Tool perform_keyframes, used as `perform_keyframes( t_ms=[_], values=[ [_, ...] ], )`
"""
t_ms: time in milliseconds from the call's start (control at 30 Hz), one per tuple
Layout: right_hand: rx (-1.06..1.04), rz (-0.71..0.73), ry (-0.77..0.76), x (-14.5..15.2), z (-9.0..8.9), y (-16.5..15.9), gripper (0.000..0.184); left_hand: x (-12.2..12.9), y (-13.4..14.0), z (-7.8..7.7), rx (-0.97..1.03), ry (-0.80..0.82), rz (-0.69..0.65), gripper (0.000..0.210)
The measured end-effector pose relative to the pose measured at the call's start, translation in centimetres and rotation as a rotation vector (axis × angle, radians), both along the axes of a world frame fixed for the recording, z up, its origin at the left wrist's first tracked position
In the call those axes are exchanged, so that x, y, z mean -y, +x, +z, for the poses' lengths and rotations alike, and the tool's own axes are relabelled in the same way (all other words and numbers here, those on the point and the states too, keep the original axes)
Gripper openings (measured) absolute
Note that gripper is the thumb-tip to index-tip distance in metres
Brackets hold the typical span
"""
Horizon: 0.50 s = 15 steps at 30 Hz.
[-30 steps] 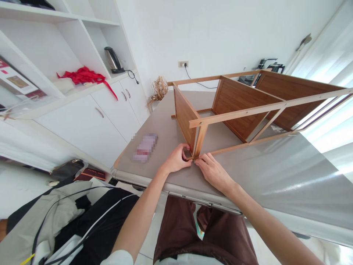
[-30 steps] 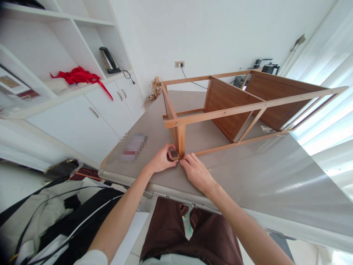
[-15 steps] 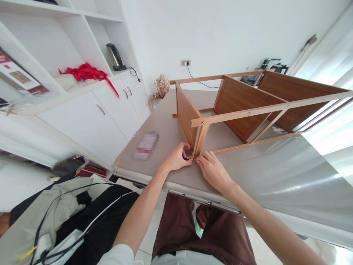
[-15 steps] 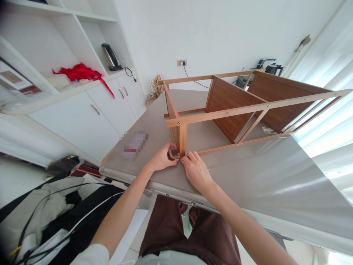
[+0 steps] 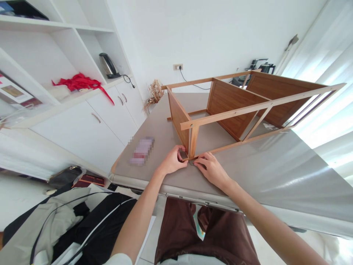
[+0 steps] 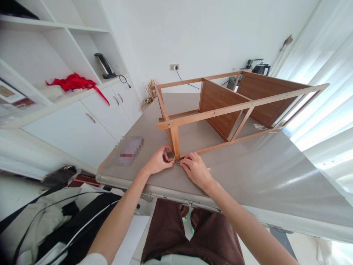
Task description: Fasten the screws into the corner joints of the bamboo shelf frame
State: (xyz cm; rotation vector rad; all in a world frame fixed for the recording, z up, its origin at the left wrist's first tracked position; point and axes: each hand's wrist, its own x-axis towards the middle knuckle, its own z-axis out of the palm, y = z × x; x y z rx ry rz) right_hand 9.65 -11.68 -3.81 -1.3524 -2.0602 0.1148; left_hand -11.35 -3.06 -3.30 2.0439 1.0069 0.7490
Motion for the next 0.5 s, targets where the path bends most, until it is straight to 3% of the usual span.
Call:
perform_keyframes(
  t_ms=[267,500],
  values=[
    [0.022,0.081,-0.064,0.7,1.2,-0.3,0.021,0.1,0.1,0.3,-0.013,0.011,-0.001,0.048],
    [0.019,0.047,0.014,0.7,1.3,-0.7,0.017,0.1,0.1,0.1,0.004,-0.003,0.012,0.05]
  ],
)
